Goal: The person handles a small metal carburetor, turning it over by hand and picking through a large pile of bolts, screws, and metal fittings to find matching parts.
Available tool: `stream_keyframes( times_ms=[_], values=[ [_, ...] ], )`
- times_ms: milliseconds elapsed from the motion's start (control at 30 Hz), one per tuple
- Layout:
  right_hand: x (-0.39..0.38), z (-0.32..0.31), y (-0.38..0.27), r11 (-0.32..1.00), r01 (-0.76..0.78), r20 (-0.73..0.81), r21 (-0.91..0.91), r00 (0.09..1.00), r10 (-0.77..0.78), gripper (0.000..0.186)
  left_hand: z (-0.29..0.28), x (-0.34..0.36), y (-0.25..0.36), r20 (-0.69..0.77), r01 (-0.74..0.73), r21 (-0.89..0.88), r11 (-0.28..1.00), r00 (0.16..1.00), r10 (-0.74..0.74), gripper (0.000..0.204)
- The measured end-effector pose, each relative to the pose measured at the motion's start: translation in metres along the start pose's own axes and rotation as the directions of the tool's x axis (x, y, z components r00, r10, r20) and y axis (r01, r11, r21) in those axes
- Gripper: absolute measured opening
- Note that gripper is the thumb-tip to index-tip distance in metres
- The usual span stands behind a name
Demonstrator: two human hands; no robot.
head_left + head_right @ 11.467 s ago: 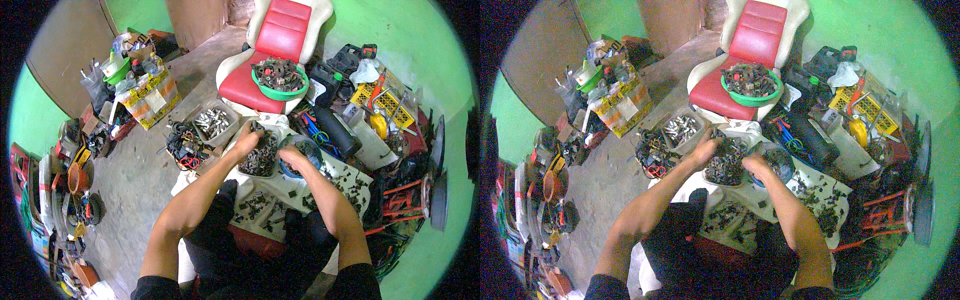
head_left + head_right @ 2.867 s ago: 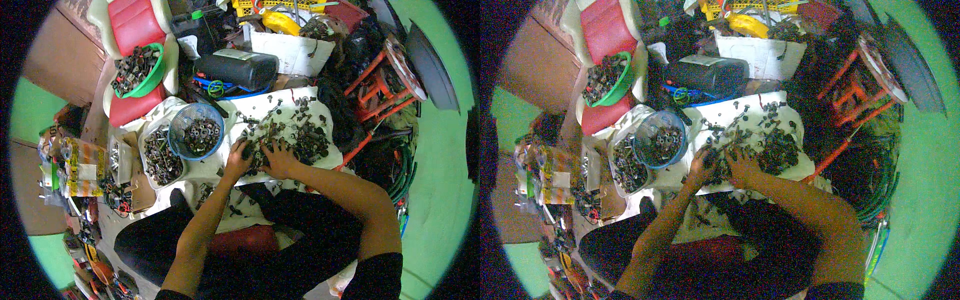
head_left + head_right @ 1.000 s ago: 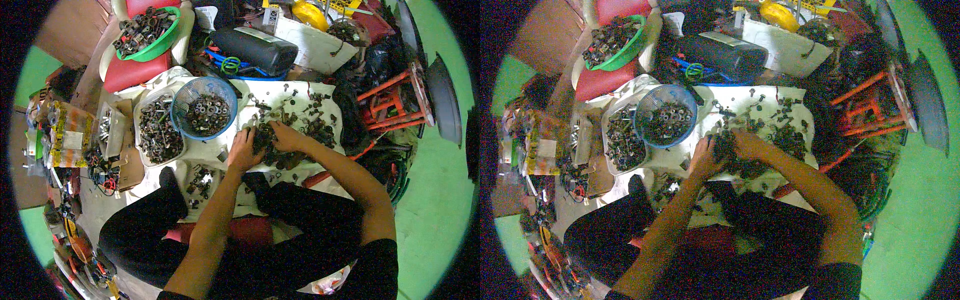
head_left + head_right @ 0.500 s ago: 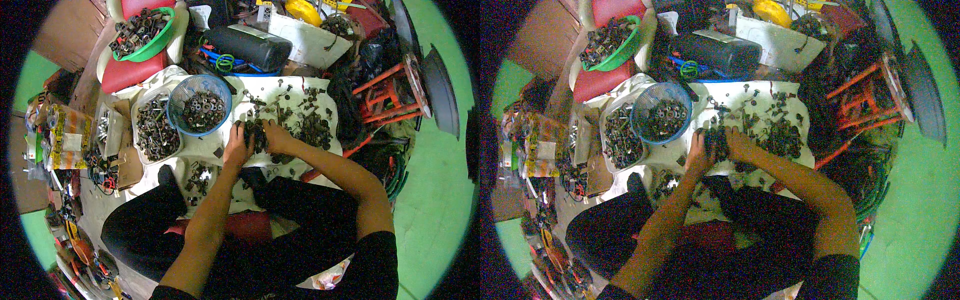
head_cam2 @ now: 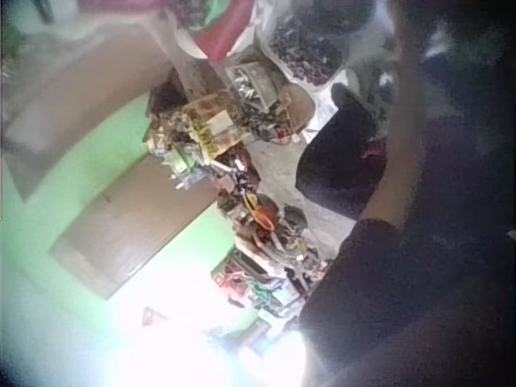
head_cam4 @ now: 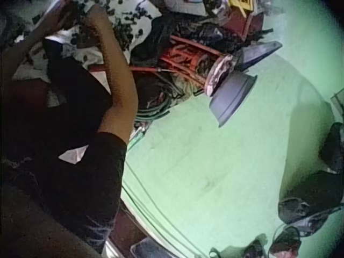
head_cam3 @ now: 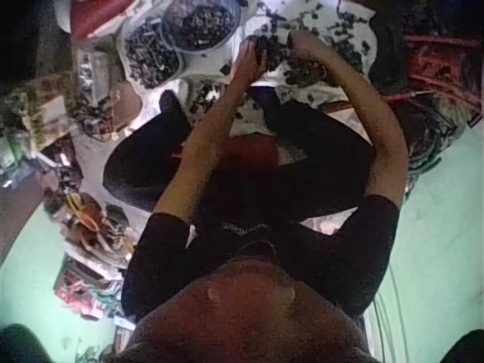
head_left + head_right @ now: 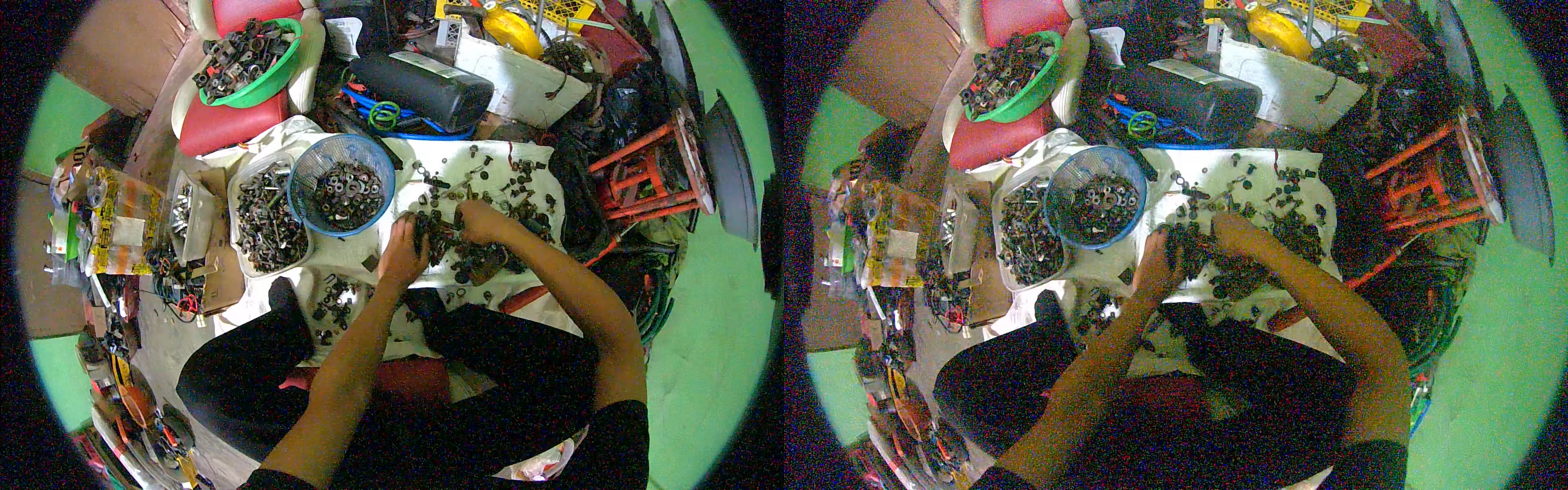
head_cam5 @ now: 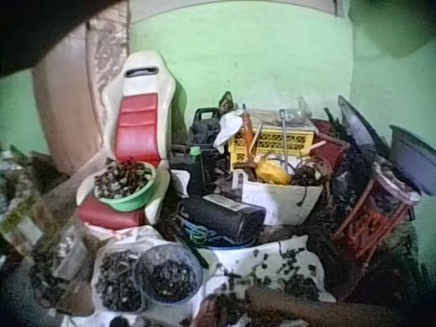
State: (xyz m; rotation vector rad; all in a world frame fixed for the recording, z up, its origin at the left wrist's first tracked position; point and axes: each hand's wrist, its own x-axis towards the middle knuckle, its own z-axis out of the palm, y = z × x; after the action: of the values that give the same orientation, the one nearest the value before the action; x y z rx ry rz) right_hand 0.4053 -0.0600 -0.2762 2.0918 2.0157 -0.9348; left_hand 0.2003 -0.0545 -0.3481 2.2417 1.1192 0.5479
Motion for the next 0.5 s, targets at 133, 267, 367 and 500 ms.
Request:
stream_keyframes(
  times_ms=[133, 267, 367, 500],
  values=[
    [0.006, -0.038, -0.021, 0.963, 0.088, 0.048, 0.257, 0.993, -0.104, 0.052, 0.005, 0.001, -0.003, 0.009, -0.005, -0.093, 0.996, 1.000, 0.006, 0.054],
    [0.023, -0.052, -0.017, 0.978, 0.106, 0.092, 0.182, 0.988, -0.124, 0.061, 0.009, 0.002, -0.008, -0.008, -0.074, -0.101, 0.992, 0.997, 0.073, 0.056],
    [0.038, -0.063, 0.005, 0.997, -0.061, 0.248, -0.044, 0.966, 0.070, 0.061, 0.006, 0.000, -0.001, -0.051, -0.061, -0.051, 0.997, 0.997, 0.058, 0.056],
    [0.058, -0.035, 0.022, 0.985, -0.094, -0.036, -0.147, 0.995, 0.090, 0.058, 0.003, -0.001, 0.000, 0.002, -0.021, -0.020, 1.000, 1.000, 0.021, 0.057]
  ],
)
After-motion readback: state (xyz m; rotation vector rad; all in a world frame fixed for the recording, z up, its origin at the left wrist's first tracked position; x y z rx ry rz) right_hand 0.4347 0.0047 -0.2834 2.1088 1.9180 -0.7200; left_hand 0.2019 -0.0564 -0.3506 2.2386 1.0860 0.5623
